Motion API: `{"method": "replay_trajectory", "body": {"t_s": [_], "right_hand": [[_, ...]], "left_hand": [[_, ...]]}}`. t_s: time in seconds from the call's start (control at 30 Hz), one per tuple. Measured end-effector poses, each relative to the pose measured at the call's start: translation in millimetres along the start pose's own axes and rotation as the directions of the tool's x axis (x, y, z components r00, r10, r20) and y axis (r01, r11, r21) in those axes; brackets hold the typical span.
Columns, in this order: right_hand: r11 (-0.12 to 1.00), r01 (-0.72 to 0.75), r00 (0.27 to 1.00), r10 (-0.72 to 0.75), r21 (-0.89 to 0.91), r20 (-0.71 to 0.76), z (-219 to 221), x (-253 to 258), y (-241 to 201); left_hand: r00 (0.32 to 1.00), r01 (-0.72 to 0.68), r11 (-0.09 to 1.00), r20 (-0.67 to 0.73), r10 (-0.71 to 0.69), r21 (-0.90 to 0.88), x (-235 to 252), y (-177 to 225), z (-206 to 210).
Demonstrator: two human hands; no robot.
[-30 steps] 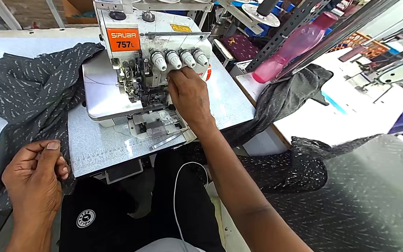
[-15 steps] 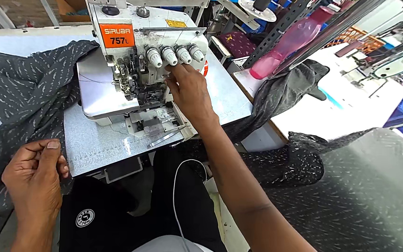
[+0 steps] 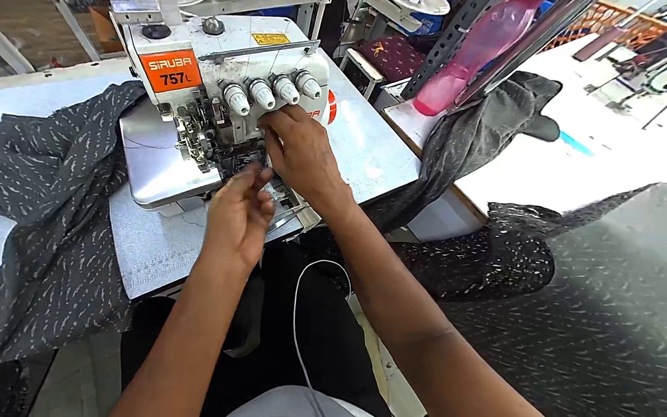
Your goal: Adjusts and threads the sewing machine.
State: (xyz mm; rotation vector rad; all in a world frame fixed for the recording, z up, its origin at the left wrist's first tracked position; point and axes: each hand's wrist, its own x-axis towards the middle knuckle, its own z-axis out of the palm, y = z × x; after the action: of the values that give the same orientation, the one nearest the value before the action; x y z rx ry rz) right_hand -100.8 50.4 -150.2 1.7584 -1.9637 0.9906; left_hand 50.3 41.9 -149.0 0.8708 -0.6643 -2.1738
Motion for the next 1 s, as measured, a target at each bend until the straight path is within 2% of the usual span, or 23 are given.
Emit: {"method": "replay_trajectory", "body": {"t_s": [0.03,0.13,0.3,0.5,0.83,1.0], "right_hand": [[1.000,-0.008,1.000,0.008,0.004,0.009,-1.1,0.8,0.3],[1.000,-0.017,1.000,0.016,0.020,0.024,-3.4,3.9,3.8],[0.996,0.000,0.999,-0.003,0.088,0.035,-3.8,4.4,11.1],[0.994,-0.006,1.000,0.005,0.110,0.008,-1.9,2.5,11.9],[0.993,-0.013,1.000,0.011,0.119,0.018,-1.9,1.8,11.0],[0.991,-0.024,1.000,0.021,0.128,0.023,-2.7,3.1,11.7]], "left_hand": [[0.999,0.032,0.996,-0.038,-0.035,-0.082,7.8,-3.1,13.4],[0.994,0.005,0.981,-0.108,-0.027,-0.196,30.9,-12.8,34.8],[0.994,-0.036,0.949,-0.112,0.001,-0.313,60.0,-29.1,34.9],[0.997,0.076,0.885,0.025,-0.073,-0.460,63.7,-26.3,37.8],[0.985,0.145,0.802,0.164,-0.060,-0.579,73.0,-33.2,29.9],[0.995,0.096,0.874,0.036,-0.090,-0.477,66.8,-20.5,43.3]]}}
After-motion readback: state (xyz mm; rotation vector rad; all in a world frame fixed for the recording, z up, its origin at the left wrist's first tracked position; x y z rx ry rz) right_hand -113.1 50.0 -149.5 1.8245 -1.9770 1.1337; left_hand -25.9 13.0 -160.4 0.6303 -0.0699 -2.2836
